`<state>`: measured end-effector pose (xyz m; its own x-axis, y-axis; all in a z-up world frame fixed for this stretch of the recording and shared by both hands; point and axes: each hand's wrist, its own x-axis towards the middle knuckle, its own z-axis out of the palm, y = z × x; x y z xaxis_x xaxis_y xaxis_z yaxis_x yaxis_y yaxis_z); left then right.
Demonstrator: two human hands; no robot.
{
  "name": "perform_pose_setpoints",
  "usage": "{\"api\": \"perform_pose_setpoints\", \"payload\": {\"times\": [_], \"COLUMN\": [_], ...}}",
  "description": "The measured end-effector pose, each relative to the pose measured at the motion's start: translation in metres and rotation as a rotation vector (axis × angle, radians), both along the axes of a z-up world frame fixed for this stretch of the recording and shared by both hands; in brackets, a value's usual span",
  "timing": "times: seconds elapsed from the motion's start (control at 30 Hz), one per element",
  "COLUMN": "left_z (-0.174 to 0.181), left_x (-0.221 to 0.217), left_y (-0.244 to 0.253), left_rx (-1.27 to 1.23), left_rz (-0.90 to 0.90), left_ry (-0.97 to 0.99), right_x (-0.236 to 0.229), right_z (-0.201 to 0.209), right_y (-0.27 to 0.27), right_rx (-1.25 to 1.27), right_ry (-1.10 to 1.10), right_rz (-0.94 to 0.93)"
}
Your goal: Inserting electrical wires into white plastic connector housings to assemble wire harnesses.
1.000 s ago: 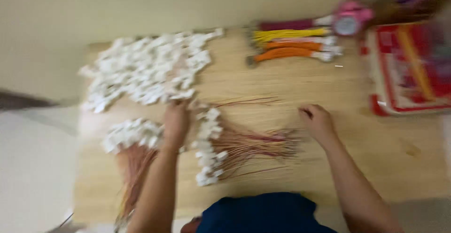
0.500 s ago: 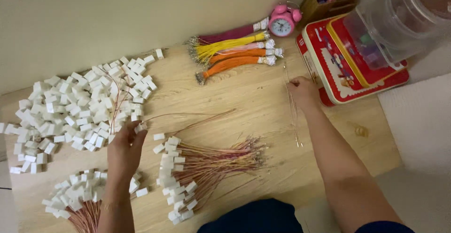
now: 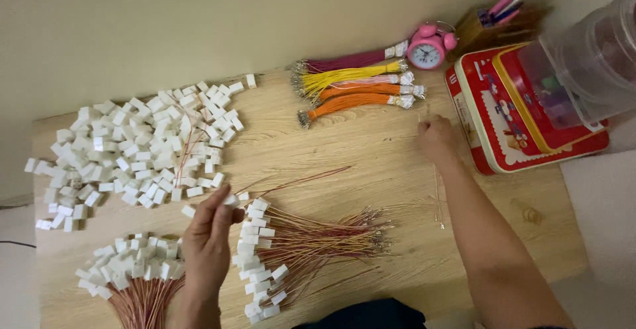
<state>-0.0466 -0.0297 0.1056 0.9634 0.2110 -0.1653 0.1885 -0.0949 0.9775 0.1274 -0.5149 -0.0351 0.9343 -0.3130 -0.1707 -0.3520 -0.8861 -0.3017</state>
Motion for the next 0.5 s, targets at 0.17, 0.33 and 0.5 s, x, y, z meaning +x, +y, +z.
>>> {"api": "perform_pose_setpoints", "payload": {"times": [0.17, 0.33, 0.5], "left_z": [0.028, 0.046, 0.051], "left_x": [0.003, 0.002, -0.011], "left_y": [-0.023, -0.044, -0.069], "left_rx": [0.096, -0.352, -0.511], "left_rz": [-0.030, 0.019, 0.026], "left_ry": [-0.107, 0.021, -0.145], "right_x": [-0.048, -0.102, -0.139], "right_z": [0.114, 0.211, 0.232], "right_y": [0.061, 0.119, 0.144], "right_rx": [0.437, 1.041, 1.206], "right_ry": [-0.095, -0.088, -0.276], "right_rz": [0.060, 0.005, 0.275]}}
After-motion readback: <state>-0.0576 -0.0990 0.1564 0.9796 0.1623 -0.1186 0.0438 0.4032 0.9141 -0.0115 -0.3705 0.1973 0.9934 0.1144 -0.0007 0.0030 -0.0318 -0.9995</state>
